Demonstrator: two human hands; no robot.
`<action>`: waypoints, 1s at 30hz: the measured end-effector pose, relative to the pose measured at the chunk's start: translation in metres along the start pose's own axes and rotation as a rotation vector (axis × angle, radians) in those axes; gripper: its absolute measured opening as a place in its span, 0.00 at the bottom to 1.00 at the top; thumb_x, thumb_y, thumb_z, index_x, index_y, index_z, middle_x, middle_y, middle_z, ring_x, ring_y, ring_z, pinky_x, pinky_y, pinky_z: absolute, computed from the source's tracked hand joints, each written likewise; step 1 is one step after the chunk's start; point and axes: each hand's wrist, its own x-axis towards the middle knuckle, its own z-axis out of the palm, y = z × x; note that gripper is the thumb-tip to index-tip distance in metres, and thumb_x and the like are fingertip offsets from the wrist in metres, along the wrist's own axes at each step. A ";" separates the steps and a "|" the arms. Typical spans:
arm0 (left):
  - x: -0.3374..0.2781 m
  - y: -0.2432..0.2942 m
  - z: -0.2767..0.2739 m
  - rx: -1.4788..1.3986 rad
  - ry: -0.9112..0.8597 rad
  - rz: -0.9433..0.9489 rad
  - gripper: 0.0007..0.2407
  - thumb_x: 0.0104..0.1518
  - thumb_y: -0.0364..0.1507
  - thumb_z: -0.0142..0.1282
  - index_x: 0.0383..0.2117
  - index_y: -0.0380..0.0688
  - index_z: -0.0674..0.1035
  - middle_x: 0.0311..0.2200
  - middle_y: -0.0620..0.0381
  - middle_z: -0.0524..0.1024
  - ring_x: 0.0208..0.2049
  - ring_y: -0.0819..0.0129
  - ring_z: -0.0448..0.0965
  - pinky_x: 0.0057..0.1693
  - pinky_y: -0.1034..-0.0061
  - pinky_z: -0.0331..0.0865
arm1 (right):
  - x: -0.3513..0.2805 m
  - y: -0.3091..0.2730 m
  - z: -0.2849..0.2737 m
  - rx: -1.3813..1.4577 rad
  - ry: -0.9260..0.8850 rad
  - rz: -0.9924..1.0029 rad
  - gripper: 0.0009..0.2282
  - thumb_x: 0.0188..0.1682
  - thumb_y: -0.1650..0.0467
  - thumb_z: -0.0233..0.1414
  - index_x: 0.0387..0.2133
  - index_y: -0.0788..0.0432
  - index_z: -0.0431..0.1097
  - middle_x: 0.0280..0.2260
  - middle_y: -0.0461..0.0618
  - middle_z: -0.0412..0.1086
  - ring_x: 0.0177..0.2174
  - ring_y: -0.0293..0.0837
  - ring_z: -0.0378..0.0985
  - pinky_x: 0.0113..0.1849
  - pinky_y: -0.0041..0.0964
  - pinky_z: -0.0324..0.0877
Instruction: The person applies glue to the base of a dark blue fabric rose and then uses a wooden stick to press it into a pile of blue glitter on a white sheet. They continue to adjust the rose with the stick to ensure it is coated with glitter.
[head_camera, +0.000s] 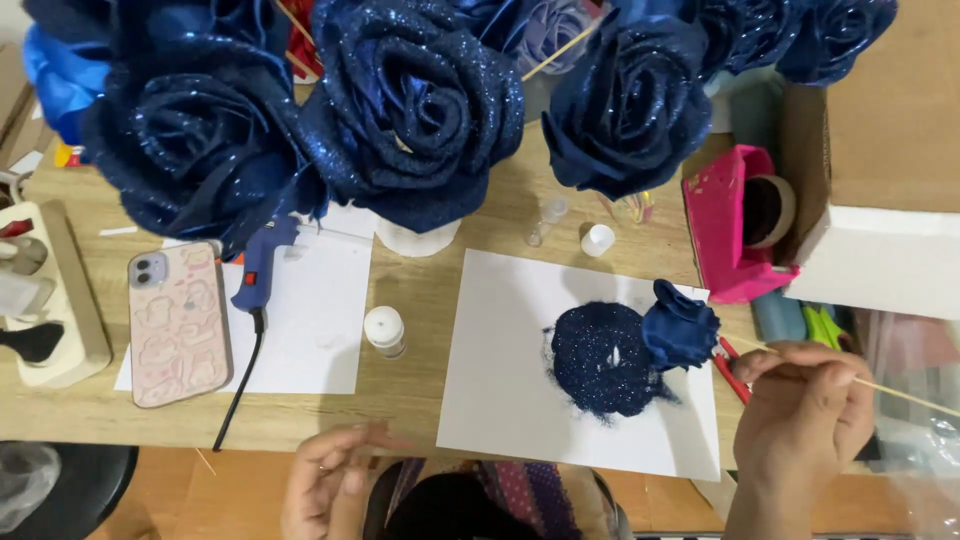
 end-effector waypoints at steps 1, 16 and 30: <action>0.003 -0.002 0.010 0.057 0.269 0.004 0.27 0.53 0.48 0.57 0.49 0.38 0.72 0.41 0.44 0.79 0.47 0.57 0.83 0.58 0.59 0.77 | 0.001 0.004 0.002 -0.141 -0.009 -0.046 0.14 0.64 0.60 0.45 0.40 0.60 0.66 0.32 0.53 0.68 0.31 0.44 0.75 0.35 0.34 0.73; 0.057 -0.076 0.044 0.295 0.991 0.317 0.07 0.63 0.22 0.44 0.46 0.41 0.68 0.38 0.47 0.73 0.37 0.59 0.77 0.53 0.71 0.72 | 0.021 0.036 0.041 -0.838 -0.475 -0.106 0.15 0.61 0.68 0.37 0.28 0.60 0.67 0.25 0.48 0.68 0.25 0.40 0.71 0.32 0.32 0.64; 0.053 -0.077 0.043 0.278 0.961 0.261 0.05 0.67 0.25 0.47 0.46 0.42 0.70 0.39 0.47 0.74 0.37 0.63 0.79 0.49 0.76 0.72 | 0.013 0.067 0.037 -0.900 -0.590 -0.162 0.14 0.60 0.67 0.38 0.28 0.57 0.68 0.26 0.44 0.70 0.24 0.41 0.70 0.30 0.34 0.63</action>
